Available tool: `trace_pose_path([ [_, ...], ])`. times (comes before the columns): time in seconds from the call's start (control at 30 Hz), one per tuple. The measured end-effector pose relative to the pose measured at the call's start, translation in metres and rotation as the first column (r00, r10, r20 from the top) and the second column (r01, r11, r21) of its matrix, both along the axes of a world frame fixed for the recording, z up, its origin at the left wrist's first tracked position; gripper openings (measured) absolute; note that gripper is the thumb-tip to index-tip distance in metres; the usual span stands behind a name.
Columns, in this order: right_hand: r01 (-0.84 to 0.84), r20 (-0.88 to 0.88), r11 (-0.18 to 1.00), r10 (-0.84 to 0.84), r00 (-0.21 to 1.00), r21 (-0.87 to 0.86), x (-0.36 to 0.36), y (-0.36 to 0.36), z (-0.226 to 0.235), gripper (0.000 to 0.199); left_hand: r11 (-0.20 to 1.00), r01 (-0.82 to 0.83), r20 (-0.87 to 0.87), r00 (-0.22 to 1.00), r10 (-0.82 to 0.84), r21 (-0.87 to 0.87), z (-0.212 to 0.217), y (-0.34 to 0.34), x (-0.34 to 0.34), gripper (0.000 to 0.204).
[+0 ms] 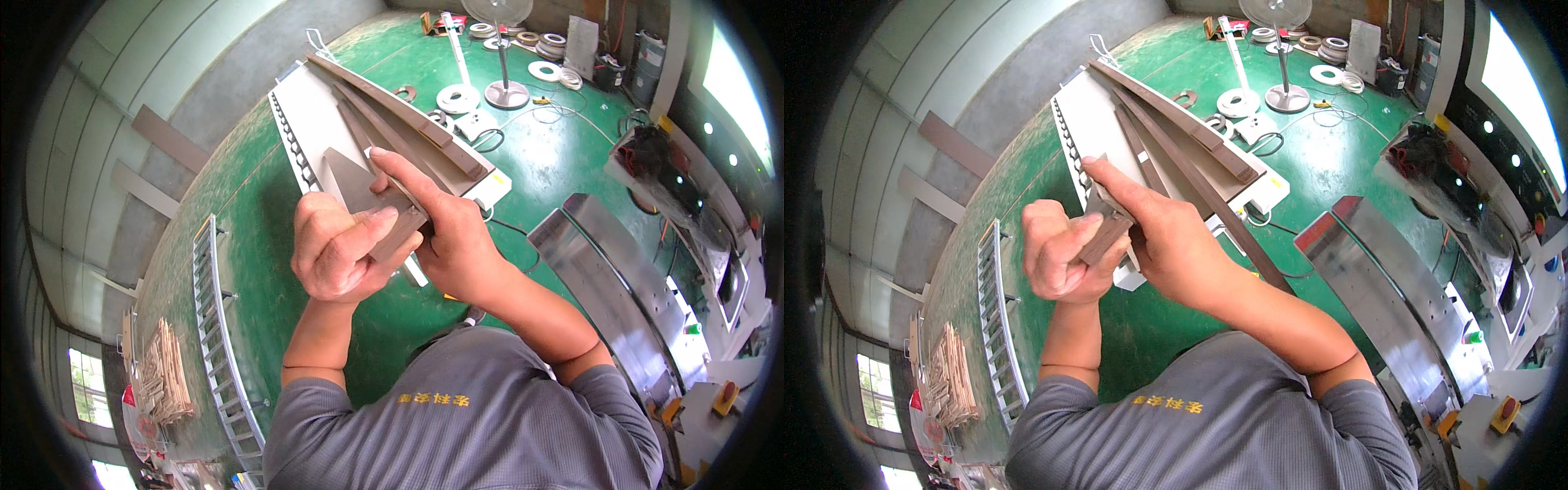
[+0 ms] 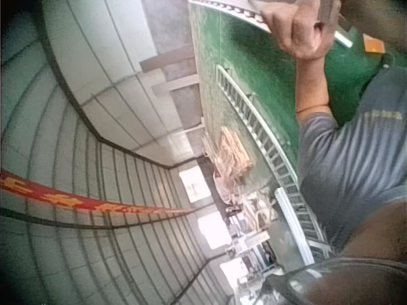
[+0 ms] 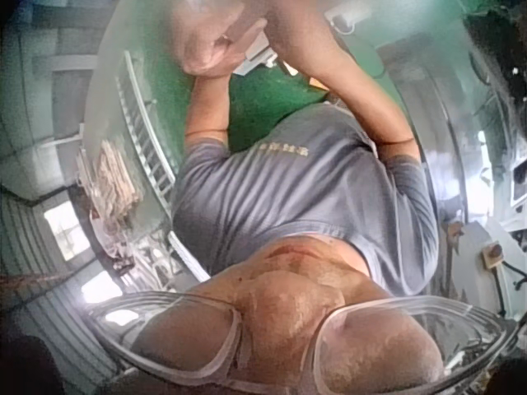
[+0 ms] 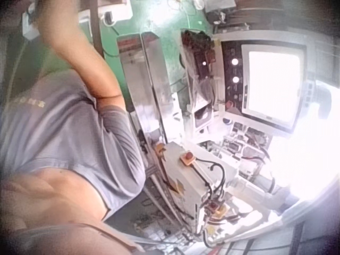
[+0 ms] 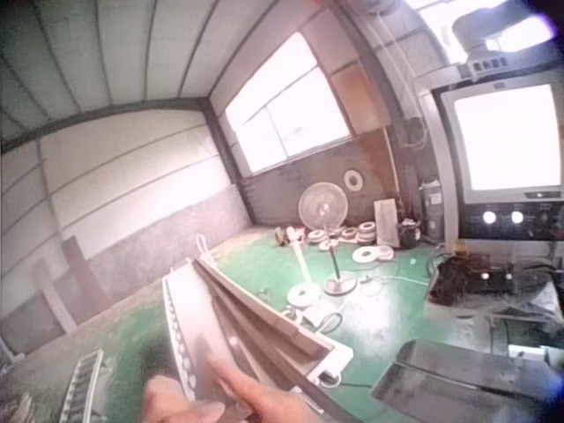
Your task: The person picks up long wooden boards one at a time from a table and feeds them into a woodworking machine.
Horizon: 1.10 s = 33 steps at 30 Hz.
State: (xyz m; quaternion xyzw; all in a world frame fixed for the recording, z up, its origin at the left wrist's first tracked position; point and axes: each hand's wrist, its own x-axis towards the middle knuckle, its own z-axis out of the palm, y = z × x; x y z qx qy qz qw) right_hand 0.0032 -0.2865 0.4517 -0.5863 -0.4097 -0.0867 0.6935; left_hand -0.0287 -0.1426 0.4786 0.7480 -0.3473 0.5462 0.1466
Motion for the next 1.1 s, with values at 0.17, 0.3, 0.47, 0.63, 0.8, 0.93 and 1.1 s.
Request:
trace_pose_path([
  [0.17,0.095,0.160,0.988,-0.074,0.984,-0.124,0.012,-0.027,-0.020,0.066,0.994,0.108,-0.171,0.980,-0.102,0.024,-0.014,-0.008,0.004,0.034],
  [0.3,0.059,-0.023,0.995,-0.061,0.998,-0.083,-0.004,-0.113,-0.060,0.063,0.717,0.001,-0.338,0.882,-0.329,-0.697,-0.104,0.022,0.059,0.051],
  [0.47,0.359,0.006,0.700,-0.461,0.888,0.617,-0.062,-0.224,-0.119,0.061,-0.382,-0.686,-0.114,0.559,-0.821,-0.619,-0.317,0.152,0.159,0.075],
  [0.63,0.984,-0.817,0.012,-0.558,-0.143,-0.180,-0.170,-0.305,-0.223,0.024,0.007,-0.824,-0.372,0.248,-0.894,-0.567,-0.368,0.084,0.223,0.057],
  [0.8,0.925,-0.871,-0.191,-0.318,-0.374,-0.328,-0.146,-0.292,-0.307,0.027,0.104,-0.795,-0.212,0.033,-0.977,-0.598,-0.383,0.067,0.273,0.041],
  [0.93,0.883,-0.806,0.019,-0.417,-0.420,-0.469,-0.129,-0.247,-0.288,0.064,0.218,-0.750,-0.203,-0.114,-0.973,-0.625,-0.401,0.011,0.322,0.039],
  [1.1,0.925,-0.912,0.192,-0.318,-0.259,-0.329,-0.063,-0.219,-0.304,0.103,0.171,-0.769,-0.001,-0.216,-0.976,-0.616,-0.414,-0.085,0.322,0.036],
])
